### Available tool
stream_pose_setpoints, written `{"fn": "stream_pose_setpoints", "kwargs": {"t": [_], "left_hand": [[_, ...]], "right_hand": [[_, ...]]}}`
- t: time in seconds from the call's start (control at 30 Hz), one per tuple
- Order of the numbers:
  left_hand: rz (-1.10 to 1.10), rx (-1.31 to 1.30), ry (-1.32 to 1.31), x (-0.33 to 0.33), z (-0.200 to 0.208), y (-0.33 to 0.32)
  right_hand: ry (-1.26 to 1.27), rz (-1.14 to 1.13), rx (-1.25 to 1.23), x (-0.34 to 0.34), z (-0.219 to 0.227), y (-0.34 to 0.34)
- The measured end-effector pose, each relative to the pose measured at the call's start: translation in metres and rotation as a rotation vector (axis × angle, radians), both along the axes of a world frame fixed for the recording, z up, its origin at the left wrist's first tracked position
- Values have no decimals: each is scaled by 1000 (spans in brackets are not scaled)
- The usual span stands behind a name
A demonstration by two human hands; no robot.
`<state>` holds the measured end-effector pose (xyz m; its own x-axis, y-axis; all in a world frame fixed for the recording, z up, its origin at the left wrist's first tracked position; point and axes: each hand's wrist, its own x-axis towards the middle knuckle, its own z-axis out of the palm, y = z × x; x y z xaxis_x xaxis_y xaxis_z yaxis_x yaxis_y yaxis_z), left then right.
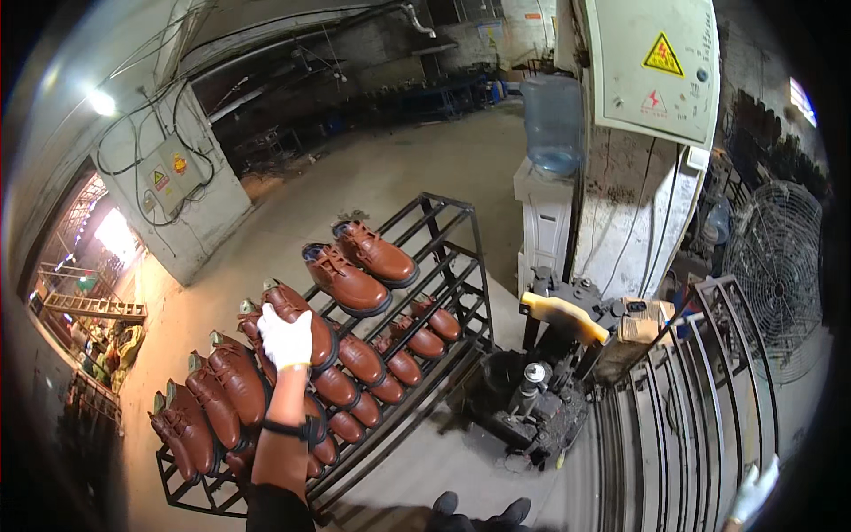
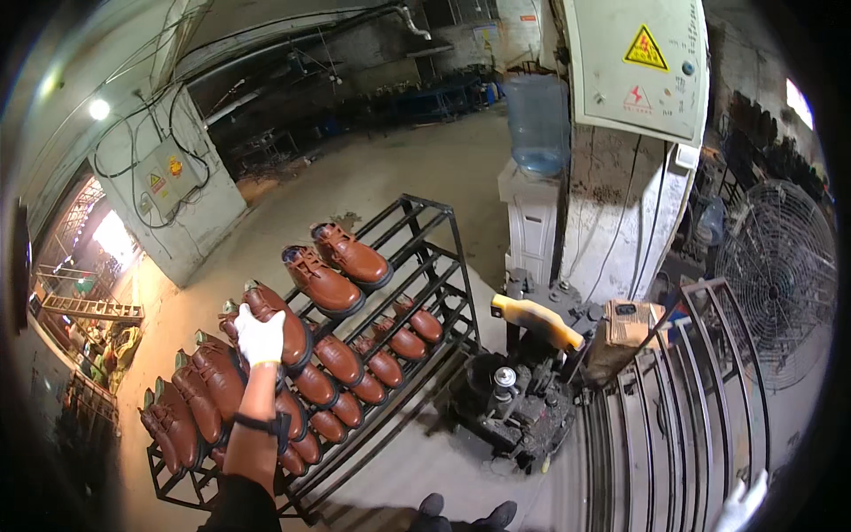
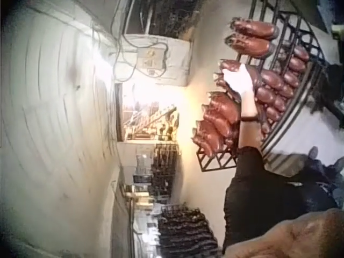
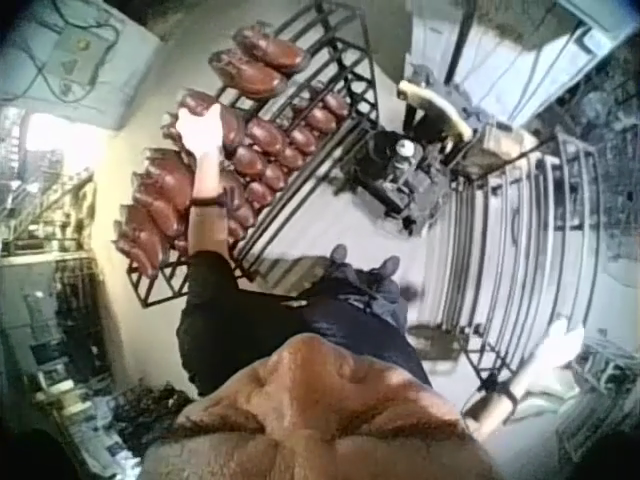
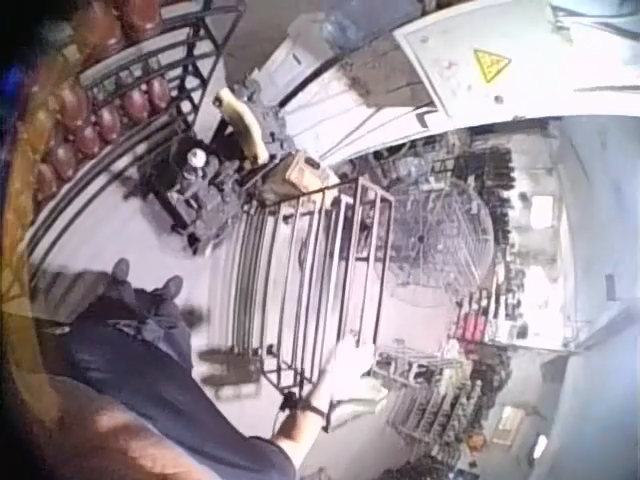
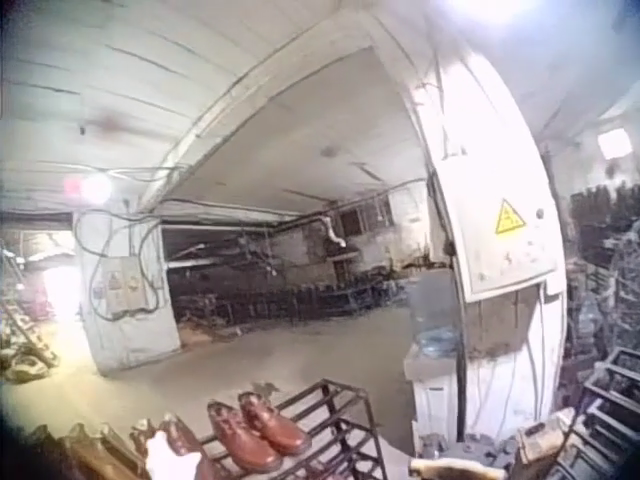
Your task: The recorder is seen placing shoes on a machine that applies the soles to them.
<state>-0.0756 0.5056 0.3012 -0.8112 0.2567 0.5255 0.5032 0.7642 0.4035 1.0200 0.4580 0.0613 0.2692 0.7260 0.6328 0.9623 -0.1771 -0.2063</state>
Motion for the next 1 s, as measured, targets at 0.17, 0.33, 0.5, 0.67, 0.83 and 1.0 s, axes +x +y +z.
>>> {"fn": "stream_pose_setpoints", "kwargs": {"t": [0.17, 0.33, 0.5, 0.67, 0.83, 1.0], "left_hand": [[199, 178, -401, -93, -8, 28], [121, 355, -564, -118, -17, 24], [-781, 1297, -1079, -47, -45, -69], [-969, 504, -1178, 123, -113, -84], [-930, 351, -1816, 189, -165, -92], [-1431, -118, -1282, 219, -192, -87]], "right_hand": [[291, 539, 27, -383, 127, 73], [587, 994, -352, -570, 119, 56], [1582, 1202, -808, -680, 109, 29], [2019, 1094, -486, -751, 131, 32], [1649, 687, -599, -739, 167, 50], [1427, 529, -252, -658, 193, 55]]}}
